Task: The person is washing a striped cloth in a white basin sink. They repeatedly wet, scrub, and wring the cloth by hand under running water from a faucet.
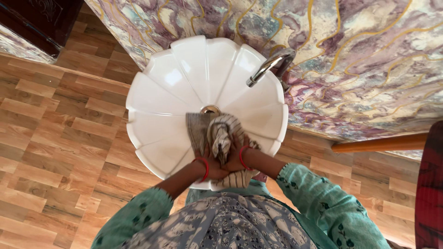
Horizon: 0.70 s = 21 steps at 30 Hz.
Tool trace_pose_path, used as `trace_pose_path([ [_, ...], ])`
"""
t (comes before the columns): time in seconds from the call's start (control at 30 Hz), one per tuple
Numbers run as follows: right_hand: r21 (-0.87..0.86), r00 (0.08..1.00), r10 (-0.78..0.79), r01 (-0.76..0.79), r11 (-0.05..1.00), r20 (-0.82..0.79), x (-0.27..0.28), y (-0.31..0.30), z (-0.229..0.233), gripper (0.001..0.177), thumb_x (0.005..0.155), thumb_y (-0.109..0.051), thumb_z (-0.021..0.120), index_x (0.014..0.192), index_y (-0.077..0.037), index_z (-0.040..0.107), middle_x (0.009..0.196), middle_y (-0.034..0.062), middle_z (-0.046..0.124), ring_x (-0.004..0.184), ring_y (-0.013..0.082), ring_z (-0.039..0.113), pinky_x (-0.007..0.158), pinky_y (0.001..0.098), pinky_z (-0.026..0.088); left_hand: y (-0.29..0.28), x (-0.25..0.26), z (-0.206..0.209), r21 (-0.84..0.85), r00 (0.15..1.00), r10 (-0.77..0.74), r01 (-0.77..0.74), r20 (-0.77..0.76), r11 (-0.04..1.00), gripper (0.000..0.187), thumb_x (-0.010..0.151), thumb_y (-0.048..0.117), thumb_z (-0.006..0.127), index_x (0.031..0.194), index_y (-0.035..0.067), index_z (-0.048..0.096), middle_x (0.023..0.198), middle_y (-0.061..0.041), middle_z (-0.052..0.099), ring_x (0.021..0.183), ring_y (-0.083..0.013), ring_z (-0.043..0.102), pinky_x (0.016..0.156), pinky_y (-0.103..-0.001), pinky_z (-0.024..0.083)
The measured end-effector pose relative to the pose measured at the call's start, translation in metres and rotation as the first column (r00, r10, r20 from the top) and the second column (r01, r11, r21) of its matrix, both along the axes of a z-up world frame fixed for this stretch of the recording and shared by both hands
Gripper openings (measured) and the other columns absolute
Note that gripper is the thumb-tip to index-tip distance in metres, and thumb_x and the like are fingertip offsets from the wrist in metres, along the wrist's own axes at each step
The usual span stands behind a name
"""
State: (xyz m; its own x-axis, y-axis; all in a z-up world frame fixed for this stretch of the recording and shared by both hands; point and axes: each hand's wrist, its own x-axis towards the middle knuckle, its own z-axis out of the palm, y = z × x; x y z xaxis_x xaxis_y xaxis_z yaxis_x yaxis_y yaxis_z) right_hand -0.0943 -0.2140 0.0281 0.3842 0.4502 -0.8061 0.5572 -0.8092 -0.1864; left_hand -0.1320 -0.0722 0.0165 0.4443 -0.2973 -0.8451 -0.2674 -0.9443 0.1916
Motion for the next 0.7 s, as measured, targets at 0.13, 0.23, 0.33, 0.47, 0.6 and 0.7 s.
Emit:
trace_pose_path([
  [0.13, 0.022, 0.997, 0.048, -0.046, 0.999, -0.066, 0.003, 0.006, -0.004, 0.095, 0.088, -0.068, 0.039, 0.165, -0.024, 0.008, 0.173, 0.0134, -0.008, 0.154, 0.0454, -0.027, 0.118, 0.0749, -0.010, 0.006, 0.000, -0.002, -0.014, 1.000, 0.016, -0.016, 0.002, 1.000, 0.109, 0.082, 0.084, 0.038, 0.167, 0.024, 0.006, 0.172, -0.020, -0.010, 0.155, -0.0480, -0.018, 0.119, -0.072, -0.008],
  [0.23, -0.033, 0.999, 0.026, -0.028, 0.999, -0.043, 0.017, 0.014, -0.015, 0.096, 0.086, -0.059, 0.045, 0.166, -0.025, 0.003, 0.173, 0.0104, -0.013, 0.153, 0.0434, -0.030, 0.118, 0.0728, -0.011, 0.007, 0.015, -0.007, -0.043, 0.996, 0.062, -0.059, 0.071, 0.997, 0.120, 0.074, 0.091, 0.040, 0.166, 0.025, 0.003, 0.171, -0.019, -0.012, 0.155, -0.0476, -0.018, 0.119, -0.068, -0.010],
  [0.33, -0.063, 1.000, 0.002, -0.001, 0.998, 0.025, 0.033, 0.023, -0.027, 0.095, 0.088, -0.053, 0.047, 0.167, -0.023, 0.002, 0.174, 0.0097, -0.012, 0.153, 0.0432, -0.030, 0.119, 0.0699, -0.013, 0.012, 0.030, -0.018, -0.094, 0.972, 0.073, -0.053, 0.224, 0.994, 0.131, 0.071, 0.096, 0.044, 0.166, 0.019, -0.001, 0.170, -0.024, -0.014, 0.153, -0.0480, -0.020, 0.118, -0.063, -0.013],
  [0.47, -0.049, 0.992, -0.080, 0.085, 0.995, 0.098, 0.050, 0.031, -0.035, 0.090, 0.090, -0.049, 0.044, 0.166, -0.022, 0.004, 0.174, 0.0060, -0.011, 0.154, 0.0413, -0.030, 0.118, 0.0722, -0.012, 0.021, 0.053, -0.017, -0.099, 0.963, 0.021, 0.006, 0.270, 0.995, 0.128, 0.070, 0.098, 0.038, 0.166, 0.021, 0.002, 0.171, -0.021, -0.011, 0.156, -0.0447, -0.017, 0.122, -0.059, -0.013],
  [0.6, -0.019, 0.976, -0.124, 0.130, 0.991, 0.181, 0.059, 0.039, -0.031, 0.089, 0.090, -0.054, 0.043, 0.166, -0.025, 0.006, 0.174, 0.0059, -0.010, 0.154, 0.0403, -0.029, 0.116, 0.0733, -0.012, 0.024, 0.071, -0.015, -0.057, 0.948, -0.023, 0.043, 0.317, 0.997, 0.131, 0.069, 0.098, 0.040, 0.166, 0.019, 0.000, 0.171, -0.017, -0.010, 0.155, -0.0422, -0.016, 0.121, -0.058, -0.013],
  [0.7, -0.036, 0.970, -0.166, 0.175, 0.984, 0.177, 0.044, 0.036, -0.019, 0.092, 0.089, -0.065, 0.041, 0.166, -0.027, 0.008, 0.174, 0.0053, -0.007, 0.155, 0.0407, -0.028, 0.118, 0.0737, -0.012, 0.028, 0.062, -0.019, -0.054, 0.946, -0.043, 0.064, 0.322, 0.997, 0.127, 0.072, 0.094, 0.042, 0.166, 0.019, 0.002, 0.171, -0.018, -0.009, 0.155, -0.0446, -0.017, 0.120, -0.062, -0.014],
])
